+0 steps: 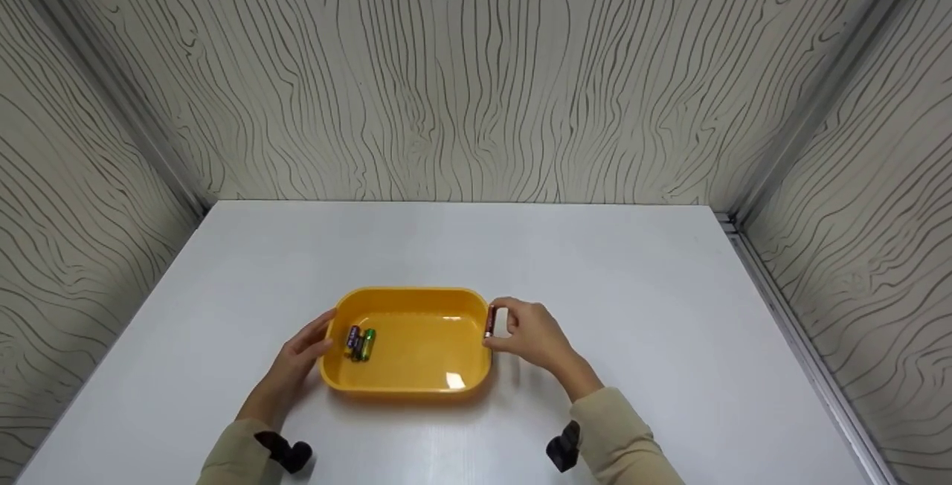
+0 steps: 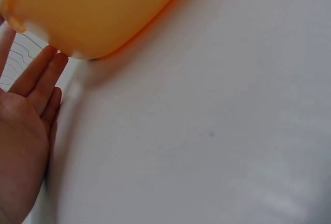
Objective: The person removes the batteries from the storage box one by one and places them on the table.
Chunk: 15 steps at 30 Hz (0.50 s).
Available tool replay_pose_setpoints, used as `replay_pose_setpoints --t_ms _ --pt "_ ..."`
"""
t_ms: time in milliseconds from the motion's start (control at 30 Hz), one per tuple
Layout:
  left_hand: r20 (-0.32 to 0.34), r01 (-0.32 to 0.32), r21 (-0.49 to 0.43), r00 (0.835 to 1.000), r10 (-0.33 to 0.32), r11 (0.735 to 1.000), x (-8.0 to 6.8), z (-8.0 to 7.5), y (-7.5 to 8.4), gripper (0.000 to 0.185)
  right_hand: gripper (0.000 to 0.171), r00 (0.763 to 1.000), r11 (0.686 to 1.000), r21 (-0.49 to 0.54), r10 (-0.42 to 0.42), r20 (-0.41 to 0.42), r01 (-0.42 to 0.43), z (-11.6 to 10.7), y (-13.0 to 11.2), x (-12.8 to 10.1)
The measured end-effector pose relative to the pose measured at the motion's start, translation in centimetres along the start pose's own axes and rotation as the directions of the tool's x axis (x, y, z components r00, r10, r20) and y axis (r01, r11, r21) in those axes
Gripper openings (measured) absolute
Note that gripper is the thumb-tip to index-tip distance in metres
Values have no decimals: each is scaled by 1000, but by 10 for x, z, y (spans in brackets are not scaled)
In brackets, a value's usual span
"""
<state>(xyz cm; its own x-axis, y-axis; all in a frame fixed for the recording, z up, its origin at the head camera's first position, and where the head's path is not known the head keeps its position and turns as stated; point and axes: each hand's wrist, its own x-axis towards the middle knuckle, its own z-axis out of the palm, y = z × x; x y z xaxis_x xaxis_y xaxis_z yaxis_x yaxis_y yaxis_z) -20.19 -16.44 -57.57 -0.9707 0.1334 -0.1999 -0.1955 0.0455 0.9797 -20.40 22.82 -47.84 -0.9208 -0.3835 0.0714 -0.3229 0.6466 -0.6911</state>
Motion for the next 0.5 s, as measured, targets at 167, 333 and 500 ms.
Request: replay_pose_setpoints --t_ms 167,333,500 --pt "12 -32 -12 999 32 999 0 0 -1 57 50 1000 1000 4 17 7 -17 -3 5 -4" --pt "19 -30 -17 999 30 999 1 -1 -3 59 49 999 999 11 36 16 -37 -5 14 -6" --pt "15 -24 -23 1000 24 999 2 -1 -3 59 51 998 998 21 66 24 -66 -4 25 -7"
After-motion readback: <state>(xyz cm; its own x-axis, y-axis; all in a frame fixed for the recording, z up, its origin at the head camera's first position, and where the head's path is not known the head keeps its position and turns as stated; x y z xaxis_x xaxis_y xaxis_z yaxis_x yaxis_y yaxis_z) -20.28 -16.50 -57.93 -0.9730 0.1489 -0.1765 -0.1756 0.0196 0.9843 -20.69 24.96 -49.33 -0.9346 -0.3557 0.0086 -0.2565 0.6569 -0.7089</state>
